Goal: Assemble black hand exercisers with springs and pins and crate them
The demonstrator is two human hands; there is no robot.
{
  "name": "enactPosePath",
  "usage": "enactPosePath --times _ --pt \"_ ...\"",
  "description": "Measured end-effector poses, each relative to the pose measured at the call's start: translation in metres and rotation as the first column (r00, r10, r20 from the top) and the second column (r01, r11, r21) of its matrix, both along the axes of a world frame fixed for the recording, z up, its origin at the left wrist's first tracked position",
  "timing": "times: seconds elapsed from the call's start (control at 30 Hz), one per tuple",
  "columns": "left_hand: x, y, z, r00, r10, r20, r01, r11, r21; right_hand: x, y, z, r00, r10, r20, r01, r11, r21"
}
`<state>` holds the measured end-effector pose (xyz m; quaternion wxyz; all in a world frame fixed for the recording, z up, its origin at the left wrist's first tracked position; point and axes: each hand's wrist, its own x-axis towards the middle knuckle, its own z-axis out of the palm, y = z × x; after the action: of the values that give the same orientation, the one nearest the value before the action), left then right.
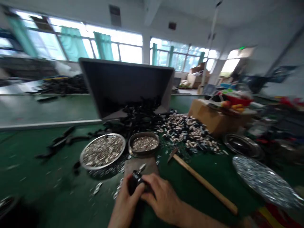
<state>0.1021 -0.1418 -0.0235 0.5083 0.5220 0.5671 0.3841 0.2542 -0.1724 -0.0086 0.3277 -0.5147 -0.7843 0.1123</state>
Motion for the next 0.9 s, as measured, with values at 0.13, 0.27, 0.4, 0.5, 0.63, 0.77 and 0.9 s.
enactPosePath --times 0.13,0.27,0.4,0.5,0.63,0.77,0.9 --pt "-0.003 -0.008 0.012 0.983 0.034 0.182 -0.028 0.999 -0.039 -0.021 0.012 -0.005 0.998 0.035 -0.045 -0.026 0.981 0.194" --pt "-0.008 -0.015 0.009 0.929 0.172 0.329 -0.149 0.984 -0.093 -0.029 0.028 -0.005 0.989 0.097 -0.115 -0.077 0.983 0.167" --pt "-0.016 -0.021 0.019 0.945 0.227 0.234 -0.243 0.969 0.041 -0.038 0.029 0.005 0.877 -0.124 -0.465 -0.090 0.907 -0.412" --pt "-0.038 -0.017 0.034 0.976 0.197 0.088 -0.211 0.958 0.193 -0.047 0.028 0.012 0.743 -0.266 -0.615 -0.345 0.635 -0.691" --pt "-0.068 -0.011 0.046 0.981 0.187 0.044 -0.192 0.961 0.199 -0.058 0.030 0.013 0.714 -0.171 -0.679 -0.417 0.675 -0.609" --pt "-0.064 -0.019 0.040 0.974 0.119 0.193 -0.151 0.976 0.158 -0.065 0.032 0.010 0.790 0.005 -0.614 -0.342 0.834 -0.433" --pt "-0.058 0.001 0.037 0.992 -0.058 0.110 0.036 0.981 0.191 -0.052 0.034 0.009 0.909 0.079 -0.410 -0.189 0.953 -0.235"
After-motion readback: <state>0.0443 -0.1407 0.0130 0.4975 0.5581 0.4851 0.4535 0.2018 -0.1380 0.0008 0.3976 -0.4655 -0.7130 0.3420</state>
